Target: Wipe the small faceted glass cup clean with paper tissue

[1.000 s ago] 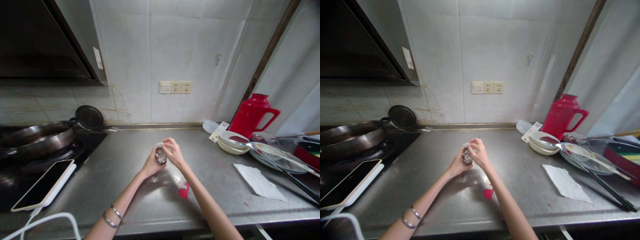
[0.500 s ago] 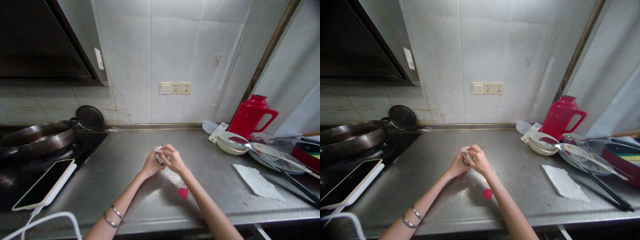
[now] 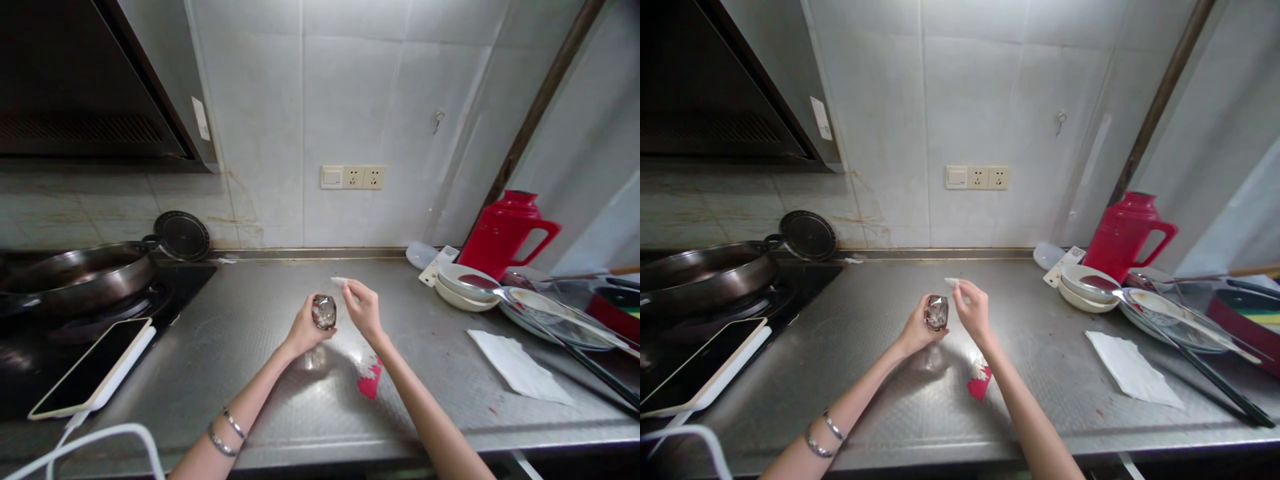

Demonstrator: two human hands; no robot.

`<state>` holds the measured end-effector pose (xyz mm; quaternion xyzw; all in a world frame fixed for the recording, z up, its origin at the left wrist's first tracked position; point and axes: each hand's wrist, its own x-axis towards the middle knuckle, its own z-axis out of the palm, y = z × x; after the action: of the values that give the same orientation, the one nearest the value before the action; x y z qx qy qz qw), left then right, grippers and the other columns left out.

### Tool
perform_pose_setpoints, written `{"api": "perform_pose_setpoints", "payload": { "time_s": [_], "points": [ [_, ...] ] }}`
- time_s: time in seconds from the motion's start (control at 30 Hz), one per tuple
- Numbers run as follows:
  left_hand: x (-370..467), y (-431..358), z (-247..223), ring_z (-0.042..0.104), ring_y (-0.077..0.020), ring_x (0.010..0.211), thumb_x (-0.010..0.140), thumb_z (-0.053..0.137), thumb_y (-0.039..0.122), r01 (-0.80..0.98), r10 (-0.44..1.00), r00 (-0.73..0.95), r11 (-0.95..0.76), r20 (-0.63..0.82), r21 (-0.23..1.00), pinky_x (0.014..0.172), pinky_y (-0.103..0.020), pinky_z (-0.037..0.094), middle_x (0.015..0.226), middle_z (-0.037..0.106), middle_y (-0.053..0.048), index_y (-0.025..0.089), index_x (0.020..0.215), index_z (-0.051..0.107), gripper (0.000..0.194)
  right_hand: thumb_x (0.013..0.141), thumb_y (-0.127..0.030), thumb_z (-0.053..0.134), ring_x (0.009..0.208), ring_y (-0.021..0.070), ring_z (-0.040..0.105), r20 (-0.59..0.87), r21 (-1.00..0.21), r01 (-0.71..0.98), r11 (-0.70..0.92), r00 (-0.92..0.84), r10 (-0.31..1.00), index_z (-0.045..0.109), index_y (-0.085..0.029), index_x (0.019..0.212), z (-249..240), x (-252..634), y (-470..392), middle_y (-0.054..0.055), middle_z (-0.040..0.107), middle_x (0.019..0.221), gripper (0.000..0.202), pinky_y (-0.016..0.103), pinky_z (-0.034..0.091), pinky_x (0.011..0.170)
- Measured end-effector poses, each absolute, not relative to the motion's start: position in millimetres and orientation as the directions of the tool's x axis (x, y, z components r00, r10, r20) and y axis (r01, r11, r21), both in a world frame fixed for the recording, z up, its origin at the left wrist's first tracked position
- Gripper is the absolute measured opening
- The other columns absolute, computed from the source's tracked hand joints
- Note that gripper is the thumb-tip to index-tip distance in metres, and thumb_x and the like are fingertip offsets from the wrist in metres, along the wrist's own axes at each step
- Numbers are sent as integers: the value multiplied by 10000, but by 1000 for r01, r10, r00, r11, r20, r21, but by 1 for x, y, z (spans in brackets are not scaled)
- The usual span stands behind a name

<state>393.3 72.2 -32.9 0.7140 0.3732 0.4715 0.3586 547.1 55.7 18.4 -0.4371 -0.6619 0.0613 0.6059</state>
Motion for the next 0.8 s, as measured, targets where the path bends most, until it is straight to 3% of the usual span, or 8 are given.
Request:
{"api": "perform_pose_setpoints", "payload": {
  "time_s": [0.13,0.23,0.4,0.6,0.7,0.8],
  "points": [
    [394,74,-36,623,-186,865,558,786,171,135,865,282,-463,414,876,744,-281,485,1009,634,-39,202,1166,432,704,913,-314,464,991,237,678,693,-587,479,653,-120,711,735,-247,977,6,536,58,59,727,1047,286,371,533,874],
    [393,78,-40,634,-174,818,570,790,194,93,882,270,-422,385,902,705,-265,493,967,654,-33,192,1142,449,666,913,-277,459,1085,229,640,727,-545,483,685,-135,674,719,-249,1037,-2,528,55,64,690,1140,290,389,509,949],
    [391,87,-46,629,-219,955,547,831,242,9,883,210,-432,421,902,816,-321,502,1108,640,-96,183,1179,448,742,898,-199,471,1174,217,582,794,-415,487,768,-218,567,679,-241,1133,-3,521,51,70,668,1182,317,410,471,1020],
    [390,89,-47,637,-200,896,565,827,282,-4,895,201,-405,397,914,814,-331,503,1018,653,-83,174,1116,464,669,871,-187,517,1148,224,600,808,-385,450,806,-258,530,701,-253,1066,-7,523,38,63,688,1141,276,429,483,1009],
    [391,85,-44,641,-190,869,595,810,300,-31,900,231,-373,370,927,788,-322,504,996,656,-76,178,1094,460,622,874,-219,522,1056,226,653,801,-438,424,792,-215,558,723,-260,999,-5,528,31,59,720,1059,240,420,505,970],
    [393,82,-43,637,-199,921,602,806,288,-30,898,243,-371,367,928,813,-324,498,1043,651,-79,183,1113,463,625,903,-276,484,976,230,682,775,-567,458,684,17,632,737,-254,957,2,535,34,62,735,1000,260,403,516,921]
  ]
}}
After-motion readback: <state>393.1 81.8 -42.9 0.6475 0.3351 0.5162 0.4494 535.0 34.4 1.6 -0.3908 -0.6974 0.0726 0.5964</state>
